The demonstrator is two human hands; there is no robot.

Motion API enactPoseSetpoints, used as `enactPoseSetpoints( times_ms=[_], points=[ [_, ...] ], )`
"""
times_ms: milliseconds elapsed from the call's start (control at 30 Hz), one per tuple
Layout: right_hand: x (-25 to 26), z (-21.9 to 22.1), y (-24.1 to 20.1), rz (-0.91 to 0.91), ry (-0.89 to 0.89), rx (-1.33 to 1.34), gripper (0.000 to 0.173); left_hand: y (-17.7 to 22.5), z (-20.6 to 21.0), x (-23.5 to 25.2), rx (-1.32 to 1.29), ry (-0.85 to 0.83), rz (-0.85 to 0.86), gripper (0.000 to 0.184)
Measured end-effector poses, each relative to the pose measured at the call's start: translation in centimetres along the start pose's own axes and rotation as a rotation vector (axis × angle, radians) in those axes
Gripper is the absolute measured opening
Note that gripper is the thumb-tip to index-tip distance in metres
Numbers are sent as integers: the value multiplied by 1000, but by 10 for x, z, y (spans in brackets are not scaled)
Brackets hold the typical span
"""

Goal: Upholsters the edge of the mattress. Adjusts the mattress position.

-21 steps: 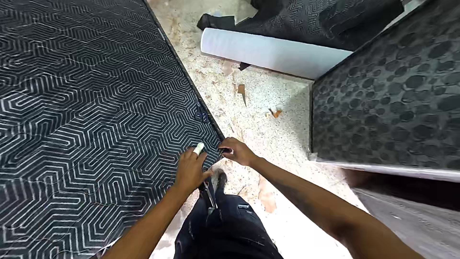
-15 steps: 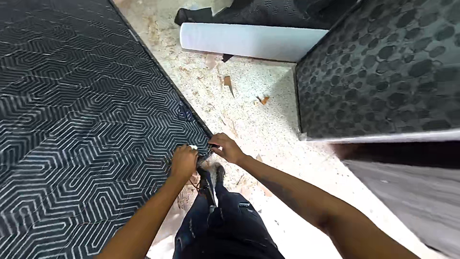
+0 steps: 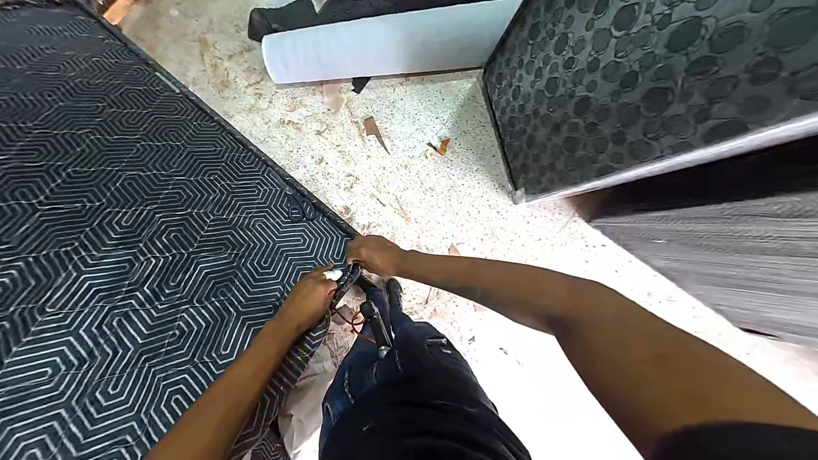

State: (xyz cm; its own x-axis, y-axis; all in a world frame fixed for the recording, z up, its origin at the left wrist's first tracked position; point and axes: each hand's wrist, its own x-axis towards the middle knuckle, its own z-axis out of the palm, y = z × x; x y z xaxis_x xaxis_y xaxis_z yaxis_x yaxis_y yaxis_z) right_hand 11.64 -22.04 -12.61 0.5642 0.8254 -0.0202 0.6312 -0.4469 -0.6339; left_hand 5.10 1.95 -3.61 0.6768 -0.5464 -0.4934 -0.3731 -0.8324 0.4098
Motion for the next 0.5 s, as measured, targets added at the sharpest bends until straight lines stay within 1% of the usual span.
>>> enactPoseSetpoints(
  times_ms=[133,167,200,233,300,333,367,400,467,500],
  points=[
    [3,-7,2,25,-107,8,19,0,2,-8,-34,-25,-51,40],
    [1,-9,5,32,-113,37,21,0,5,-10,-44,-18,-74,44],
    [-4,-11,7,66,-81,80,22,0,8,-11,-52,-6,-93,48],
    [-13,-11,4,146,1,134,23,0,12,-11,-59,11,-101,49],
    [-42,5,-15,462,191,261,25,-1,17,-13,-75,40,-106,44],
    [-58,19,-29,632,198,325,27,-2,18,-13,-81,53,-104,41],
    [-73,38,-40,778,112,408,32,-3,18,-13,-84,70,-98,39],
    [-87,59,-50,872,-44,506,41,-4,19,-13,-81,78,-92,38],
    [-97,100,-63,933,-367,615,65,-7,19,-12,-63,88,-73,37],
    [-94,115,-67,942,-456,610,72,-8,21,-12,-51,105,-58,35]
  ],
)
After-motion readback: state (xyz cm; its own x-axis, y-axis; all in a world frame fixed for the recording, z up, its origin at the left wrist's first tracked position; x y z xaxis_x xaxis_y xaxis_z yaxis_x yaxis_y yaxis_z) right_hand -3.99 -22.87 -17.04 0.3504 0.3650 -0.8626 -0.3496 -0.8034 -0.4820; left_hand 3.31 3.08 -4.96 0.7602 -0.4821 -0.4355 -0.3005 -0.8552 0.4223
